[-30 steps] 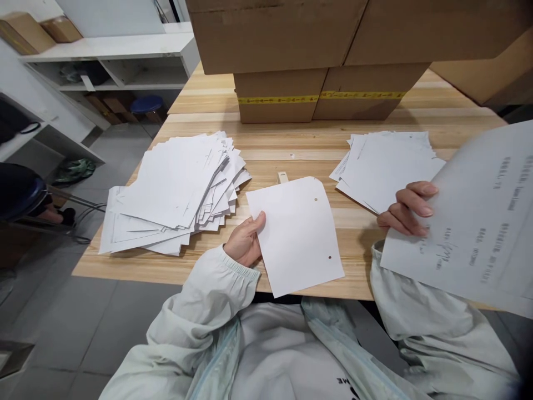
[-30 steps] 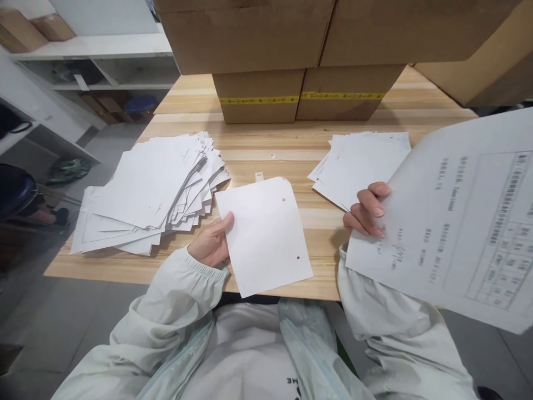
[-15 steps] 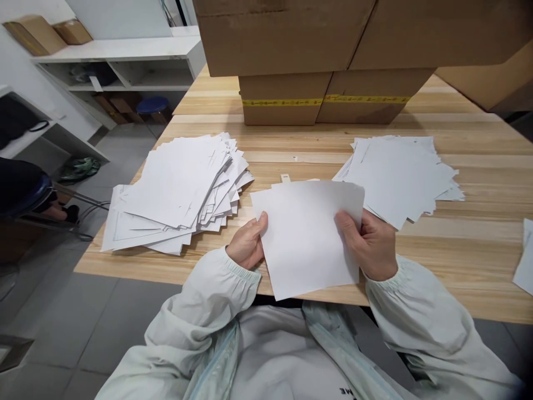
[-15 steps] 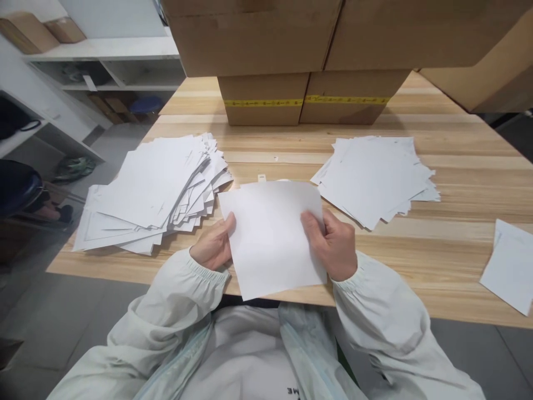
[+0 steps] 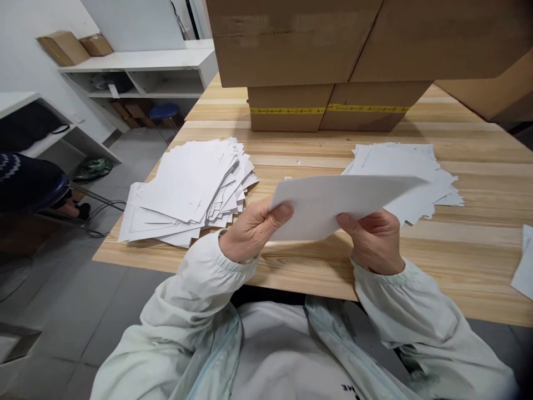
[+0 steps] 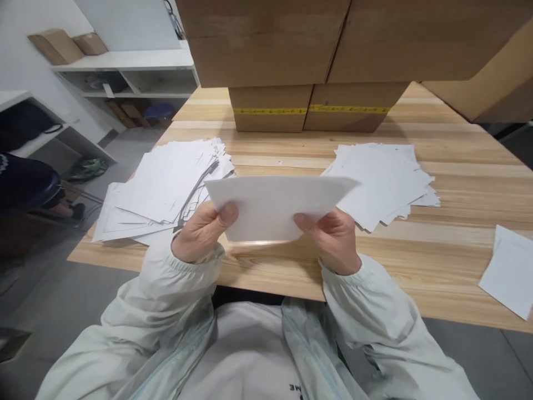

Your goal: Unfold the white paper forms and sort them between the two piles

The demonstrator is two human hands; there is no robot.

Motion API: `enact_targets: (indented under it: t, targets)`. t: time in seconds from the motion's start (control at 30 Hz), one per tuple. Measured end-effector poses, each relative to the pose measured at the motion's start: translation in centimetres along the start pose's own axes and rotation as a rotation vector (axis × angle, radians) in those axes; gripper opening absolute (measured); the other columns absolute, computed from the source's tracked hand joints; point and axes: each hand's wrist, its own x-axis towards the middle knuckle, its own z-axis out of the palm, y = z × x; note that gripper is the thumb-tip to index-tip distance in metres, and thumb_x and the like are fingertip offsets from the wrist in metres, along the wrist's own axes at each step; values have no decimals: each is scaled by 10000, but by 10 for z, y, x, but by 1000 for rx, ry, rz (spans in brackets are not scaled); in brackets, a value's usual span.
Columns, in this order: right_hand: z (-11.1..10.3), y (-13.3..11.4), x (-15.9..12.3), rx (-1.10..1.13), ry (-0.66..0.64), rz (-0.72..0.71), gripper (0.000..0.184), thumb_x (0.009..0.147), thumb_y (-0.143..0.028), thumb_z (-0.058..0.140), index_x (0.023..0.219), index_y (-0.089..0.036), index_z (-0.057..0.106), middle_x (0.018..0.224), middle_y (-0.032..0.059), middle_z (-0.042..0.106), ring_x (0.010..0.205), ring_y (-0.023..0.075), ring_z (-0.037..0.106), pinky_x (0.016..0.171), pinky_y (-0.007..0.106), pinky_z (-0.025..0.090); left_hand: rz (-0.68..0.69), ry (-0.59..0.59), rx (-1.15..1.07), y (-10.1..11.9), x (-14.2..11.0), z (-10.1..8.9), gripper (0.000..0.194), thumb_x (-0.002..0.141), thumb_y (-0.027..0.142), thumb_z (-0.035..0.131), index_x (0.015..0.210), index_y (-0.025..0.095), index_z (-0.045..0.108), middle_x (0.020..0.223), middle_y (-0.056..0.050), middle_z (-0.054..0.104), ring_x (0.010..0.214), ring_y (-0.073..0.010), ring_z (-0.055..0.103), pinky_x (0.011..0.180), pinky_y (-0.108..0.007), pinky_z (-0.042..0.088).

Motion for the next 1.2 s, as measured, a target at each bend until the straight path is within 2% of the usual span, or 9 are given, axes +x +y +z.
enact_targets:
  t: [0.1, 0.23, 0.37, 0.6, 0.7, 0.87, 1.0, 1.1, 1.2]
  targets:
    - [9, -5, -1, -27, 101, -117, 122, 818, -334, 804, 917, -266, 781, 908, 15, 794, 839, 200, 737, 797, 379, 618, 152, -14, 124, 8, 2, 0, 362, 821, 488, 779, 990, 171, 819, 1020, -73, 780, 1154, -326, 670, 1002, -397, 520]
    - [11, 3, -4, -26, 18, -71, 149, 839, -351, 777, 947, -249, 788, 922, 26, 797, 855, 217, 747, 782, 383, 622, 202, -56, 236, -22, 3, -10, 470, 893, 583, 661, 1102, 183, 790, 1148, -100, 771, 1162, -291, 677, 1025, -395, 514]
    - [6, 12, -9, -84, 19, -67, 162, 858, -355, 767, 987, -262, 799, 951, 25, 803, 878, 223, 747, 816, 380, 607, 209, -54, 287, -41, 2, -11, 500, 929, 604, 595, 1090, 171, 785, 1090, -100, 784, 1043, -262, 713, 938, -378, 552]
    - [6, -3, -13, -139, 90, -138, 147, 870, -346, 752, 978, -255, 793, 929, 28, 790, 855, 221, 734, 825, 393, 603, 260, 8, 237, -25, 1, 7, 504, 918, 632, 590, 993, 171, 781, 979, -70, 781, 944, -227, 712, 839, -331, 562]
    - [5, -4, -16, -141, 89, -134, 132, 863, -326, 757, 966, -253, 793, 943, 30, 798, 874, 221, 739, 831, 394, 606, 244, 41, 252, -28, 1, 7, 533, 878, 670, 617, 915, 159, 765, 921, -73, 769, 883, -223, 699, 789, -331, 555]
    - [6, 1, -19, -123, 100, -47, 211, 842, -424, 767, 921, -228, 767, 870, 48, 786, 798, 219, 721, 725, 380, 599, 187, 90, 212, -46, 2, 8, 521, 823, 669, 688, 919, 160, 739, 922, -77, 762, 890, -223, 690, 811, -344, 557]
    - [9, -13, -18, -133, 161, -9, 282, 824, -495, 775, 824, -216, 732, 780, 47, 756, 699, 200, 682, 642, 362, 576, 187, 151, 133, -45, 2, 21, 480, 811, 617, 734, 975, 166, 708, 980, -87, 761, 913, -220, 702, 834, -340, 567]
    - [1, -29, -15, -99, 140, 123, 300, 831, -508, 766, 982, -251, 734, 926, 59, 782, 781, 223, 720, 682, 379, 602, 159, 243, 13, -38, -5, 33, 518, 829, 493, 765, 1239, 216, 613, 1059, -78, 754, 927, -210, 719, 825, -324, 573]
    - [-15, -35, -18, -23, -61, 398, 395, 817, -503, 778, 1137, -289, 687, 1053, 64, 784, 877, 260, 753, 724, 407, 631, 58, 282, -61, -43, -21, 39, 737, 866, 338, 724, 1504, 294, 357, 1014, -48, 753, 809, -175, 719, 715, -285, 564]
